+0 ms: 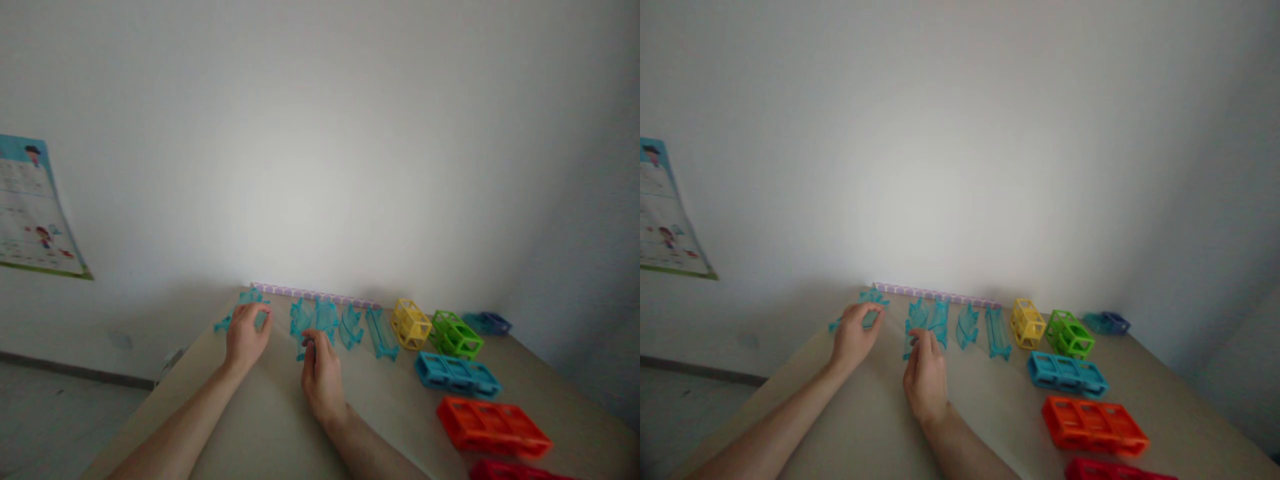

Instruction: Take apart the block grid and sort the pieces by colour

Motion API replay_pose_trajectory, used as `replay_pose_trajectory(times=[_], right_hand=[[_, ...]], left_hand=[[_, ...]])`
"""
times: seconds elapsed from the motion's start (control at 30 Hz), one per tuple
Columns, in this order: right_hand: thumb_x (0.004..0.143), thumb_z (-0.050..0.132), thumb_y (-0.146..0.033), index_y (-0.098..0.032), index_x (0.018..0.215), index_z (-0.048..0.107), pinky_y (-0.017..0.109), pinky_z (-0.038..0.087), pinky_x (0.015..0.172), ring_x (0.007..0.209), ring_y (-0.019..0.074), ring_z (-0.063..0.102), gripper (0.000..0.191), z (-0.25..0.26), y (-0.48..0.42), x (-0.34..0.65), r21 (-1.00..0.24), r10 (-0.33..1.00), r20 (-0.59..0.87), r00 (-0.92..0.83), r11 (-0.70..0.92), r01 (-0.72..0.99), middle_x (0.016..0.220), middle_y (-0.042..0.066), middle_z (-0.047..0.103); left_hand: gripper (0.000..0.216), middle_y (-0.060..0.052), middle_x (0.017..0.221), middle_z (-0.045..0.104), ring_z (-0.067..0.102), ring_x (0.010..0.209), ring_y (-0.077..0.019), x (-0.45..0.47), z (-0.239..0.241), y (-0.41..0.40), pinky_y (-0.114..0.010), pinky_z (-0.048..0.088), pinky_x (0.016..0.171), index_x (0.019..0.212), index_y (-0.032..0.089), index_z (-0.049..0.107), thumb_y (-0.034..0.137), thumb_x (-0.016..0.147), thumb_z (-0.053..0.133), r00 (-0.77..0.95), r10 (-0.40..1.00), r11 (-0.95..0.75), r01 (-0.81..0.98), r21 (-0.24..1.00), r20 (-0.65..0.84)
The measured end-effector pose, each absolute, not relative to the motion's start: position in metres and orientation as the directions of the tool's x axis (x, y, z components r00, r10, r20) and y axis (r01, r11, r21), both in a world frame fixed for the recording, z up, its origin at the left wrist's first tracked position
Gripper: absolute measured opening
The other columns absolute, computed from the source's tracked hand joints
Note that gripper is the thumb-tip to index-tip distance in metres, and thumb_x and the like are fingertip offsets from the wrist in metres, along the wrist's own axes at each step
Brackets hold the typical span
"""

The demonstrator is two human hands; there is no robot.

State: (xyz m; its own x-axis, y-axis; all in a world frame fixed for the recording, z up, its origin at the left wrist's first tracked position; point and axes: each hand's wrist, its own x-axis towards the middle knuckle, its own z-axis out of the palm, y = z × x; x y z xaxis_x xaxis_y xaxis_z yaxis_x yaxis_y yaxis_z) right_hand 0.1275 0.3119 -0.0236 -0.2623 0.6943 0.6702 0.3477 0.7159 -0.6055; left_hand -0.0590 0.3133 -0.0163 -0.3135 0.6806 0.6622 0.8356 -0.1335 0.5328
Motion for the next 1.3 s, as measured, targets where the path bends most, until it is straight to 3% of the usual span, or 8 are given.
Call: replay_pose_trajectory(times=[0.07,0.2,0.3,0.43,0.7,0.9,1.03,1.3], right_hand=[[0.091,0.034,-0.011,-0.019,0.102,0.053,0.028,0.047,0.073,0.081,0.0167,0.060,0.023,-0.024,0.310,0.127,-0.598,0.686,0.658,-0.312,0.727,0.337,0.089,0.006,0.061],[0.091,0.035,-0.011,-0.020,0.102,0.053,0.027,0.046,0.072,0.081,0.0167,0.060,0.023,-0.025,0.309,0.127,-0.579,0.649,0.653,-0.390,0.760,0.296,0.089,0.006,0.062],[0.092,0.035,-0.012,-0.021,0.102,0.054,0.027,0.046,0.071,0.081,0.0168,0.060,0.022,-0.026,0.311,0.127,-0.577,0.643,0.644,-0.415,0.764,0.288,0.091,0.006,0.063],[0.093,0.037,-0.013,-0.021,0.099,0.057,0.026,0.046,0.071,0.080,0.0167,0.061,0.022,-0.026,0.312,0.125,-0.577,0.650,0.643,-0.405,0.759,0.302,0.089,0.006,0.064],[0.092,0.043,-0.013,-0.021,0.095,0.061,0.024,0.044,0.071,0.079,0.0155,0.062,0.020,-0.024,0.313,0.124,-0.582,0.646,0.665,-0.374,0.763,0.281,0.085,0.004,0.067],[0.092,0.046,-0.014,-0.022,0.094,0.061,0.025,0.044,0.075,0.084,0.0165,0.062,0.017,-0.026,0.316,0.125,-0.573,0.649,0.676,-0.348,0.761,0.304,0.088,0.003,0.068],[0.093,0.045,-0.017,-0.023,0.094,0.062,0.026,0.044,0.074,0.083,0.0169,0.060,0.018,-0.024,0.315,0.126,-0.548,0.635,0.692,-0.344,0.772,0.322,0.086,0.004,0.067],[0.092,0.046,-0.016,-0.022,0.094,0.063,0.026,0.044,0.074,0.084,0.0169,0.060,0.018,-0.024,0.315,0.126,-0.576,0.655,0.666,-0.356,0.756,0.313,0.086,0.004,0.067]], left_hand=[[0.019,-0.013,0.111,0.063,0.050,0.111,-0.0320,-0.072,-0.019,0.319,-0.050,0.034,0.098,0.094,0.020,0.066,0.023,0.079,0.055,-0.393,0.652,-0.007,0.852,0.524,0.648],[0.030,-0.012,0.125,0.058,0.043,0.116,-0.0363,-0.081,-0.025,0.324,-0.052,0.034,0.094,0.101,0.022,0.070,0.018,0.072,0.061,-0.421,0.734,0.219,0.889,0.401,0.533],[0.035,-0.010,0.123,0.061,0.048,0.111,-0.0346,-0.079,-0.026,0.323,-0.050,0.035,0.090,0.104,0.023,0.070,0.012,0.073,0.058,-0.397,0.787,0.258,0.907,0.333,0.472],[0.020,-0.009,0.117,0.063,0.052,0.107,-0.0341,-0.076,-0.023,0.322,-0.050,0.035,0.087,0.089,0.024,0.073,0.017,0.076,0.060,-0.379,0.794,0.228,0.911,0.344,0.476],[0.012,-0.009,0.095,0.062,0.060,0.093,-0.0259,-0.077,-0.024,0.328,-0.037,0.043,0.080,0.088,0.018,0.060,0.022,0.086,0.049,-0.397,0.702,0.116,0.883,0.455,0.591],[0.011,-0.009,0.091,0.058,0.059,0.091,-0.0239,-0.082,-0.028,0.332,-0.036,0.046,0.081,0.093,0.019,0.049,0.024,0.089,0.041,-0.492,0.565,0.021,0.811,0.584,0.663],[0.010,-0.005,0.085,0.058,0.061,0.084,-0.0223,-0.082,-0.026,0.333,-0.035,0.047,0.075,0.094,0.021,0.045,0.027,0.089,0.038,-0.548,0.537,-0.031,0.747,0.664,0.641],[0.010,0.001,0.077,0.057,0.058,0.048,-0.0139,-0.083,-0.024,0.331,-0.028,0.039,0.056,0.093,0.022,0.043,0.029,0.091,0.037,-0.631,0.591,-0.017,0.612,0.791,0.502]])
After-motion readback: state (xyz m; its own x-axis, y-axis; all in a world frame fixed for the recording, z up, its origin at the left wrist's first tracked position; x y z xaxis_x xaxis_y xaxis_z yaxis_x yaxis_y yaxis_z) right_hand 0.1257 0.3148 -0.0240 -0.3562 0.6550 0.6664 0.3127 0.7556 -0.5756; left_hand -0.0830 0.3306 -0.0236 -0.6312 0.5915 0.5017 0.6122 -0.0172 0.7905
